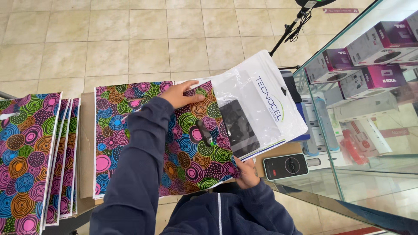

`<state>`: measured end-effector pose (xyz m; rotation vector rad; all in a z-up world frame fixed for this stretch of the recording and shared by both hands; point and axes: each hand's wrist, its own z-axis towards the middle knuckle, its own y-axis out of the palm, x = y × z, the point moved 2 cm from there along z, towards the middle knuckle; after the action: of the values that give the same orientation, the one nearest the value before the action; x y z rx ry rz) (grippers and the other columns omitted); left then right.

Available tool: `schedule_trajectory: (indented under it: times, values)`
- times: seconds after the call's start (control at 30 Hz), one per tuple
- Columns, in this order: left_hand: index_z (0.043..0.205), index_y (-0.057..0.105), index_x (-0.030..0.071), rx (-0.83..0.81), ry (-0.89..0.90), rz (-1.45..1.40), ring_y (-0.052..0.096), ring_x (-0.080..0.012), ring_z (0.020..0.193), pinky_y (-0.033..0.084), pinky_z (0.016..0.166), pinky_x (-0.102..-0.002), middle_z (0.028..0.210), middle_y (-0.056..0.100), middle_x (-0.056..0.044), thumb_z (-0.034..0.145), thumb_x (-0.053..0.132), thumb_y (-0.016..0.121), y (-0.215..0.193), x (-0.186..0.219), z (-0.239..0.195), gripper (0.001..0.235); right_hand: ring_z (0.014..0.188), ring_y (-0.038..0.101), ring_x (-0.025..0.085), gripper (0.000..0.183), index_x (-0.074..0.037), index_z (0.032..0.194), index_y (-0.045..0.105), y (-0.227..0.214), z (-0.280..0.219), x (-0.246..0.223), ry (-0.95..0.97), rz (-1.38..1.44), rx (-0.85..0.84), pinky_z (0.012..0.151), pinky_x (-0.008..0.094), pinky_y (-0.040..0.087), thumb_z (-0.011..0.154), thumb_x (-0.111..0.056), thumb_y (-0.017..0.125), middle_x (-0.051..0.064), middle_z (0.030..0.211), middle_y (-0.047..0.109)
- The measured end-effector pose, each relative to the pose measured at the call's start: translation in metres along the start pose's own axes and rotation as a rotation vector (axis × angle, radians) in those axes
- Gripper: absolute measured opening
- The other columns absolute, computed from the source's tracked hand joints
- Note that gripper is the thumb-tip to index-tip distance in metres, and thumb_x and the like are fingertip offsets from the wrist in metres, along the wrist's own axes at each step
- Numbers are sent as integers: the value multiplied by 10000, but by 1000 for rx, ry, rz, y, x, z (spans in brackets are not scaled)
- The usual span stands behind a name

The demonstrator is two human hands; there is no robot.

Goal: The person places tablet cases of different colors into white plastic bags and colorful paper bags.

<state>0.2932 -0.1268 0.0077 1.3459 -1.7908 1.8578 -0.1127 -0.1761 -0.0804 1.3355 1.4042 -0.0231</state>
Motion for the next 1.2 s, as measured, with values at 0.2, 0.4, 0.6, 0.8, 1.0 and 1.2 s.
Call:
schedule_trajectory:
  times: [0.2,0.4,0.6,0.8,1.0,1.2]
  values:
    - [1296,927,258,-107,31,-247,843,-343,1174,586,1131,-535,1181,918,1,869,484,1066,-44,41,-24,503,1387,707,422,915,-46,1748,497,3,1,-41,-74,-362,-238,1122,559,601,922,-144,881,259,1612,703]
    - [1127,923,153,126,200,-404,811,-232,907,611,921,-430,999,907,-72,873,265,1090,-89,99,-82,323,1556,577,383,1110,-34,1763,504,52,13,-142,-337,-928,-173,1328,602,448,789,-31,1036,222,1689,645]
    - [1180,885,87,330,380,-501,826,-231,1007,649,978,-425,1076,893,-129,907,123,1080,-126,149,-148,337,1255,811,248,984,-62,1717,516,86,32,-242,-579,-477,-131,1119,423,700,833,166,883,132,1397,797]
    - [973,797,111,564,368,-357,788,-180,856,679,822,-388,890,836,-78,875,173,1110,-133,173,-213,333,1212,842,273,657,-55,1478,630,106,44,-297,-657,-338,-302,1136,418,713,899,111,892,171,1320,824]
    - [1001,817,135,737,281,-191,734,-216,840,677,796,-449,905,787,-45,897,233,1077,-130,195,-285,297,975,818,164,518,-101,1350,668,137,60,-316,-610,-315,-442,957,293,700,936,110,898,110,1137,833]
    - [985,792,114,964,200,-3,562,-162,620,518,610,-400,702,647,-33,852,243,1115,-106,150,-386,372,813,747,101,446,-94,1254,667,199,49,-288,-625,-423,-589,841,242,640,924,35,938,34,953,782]
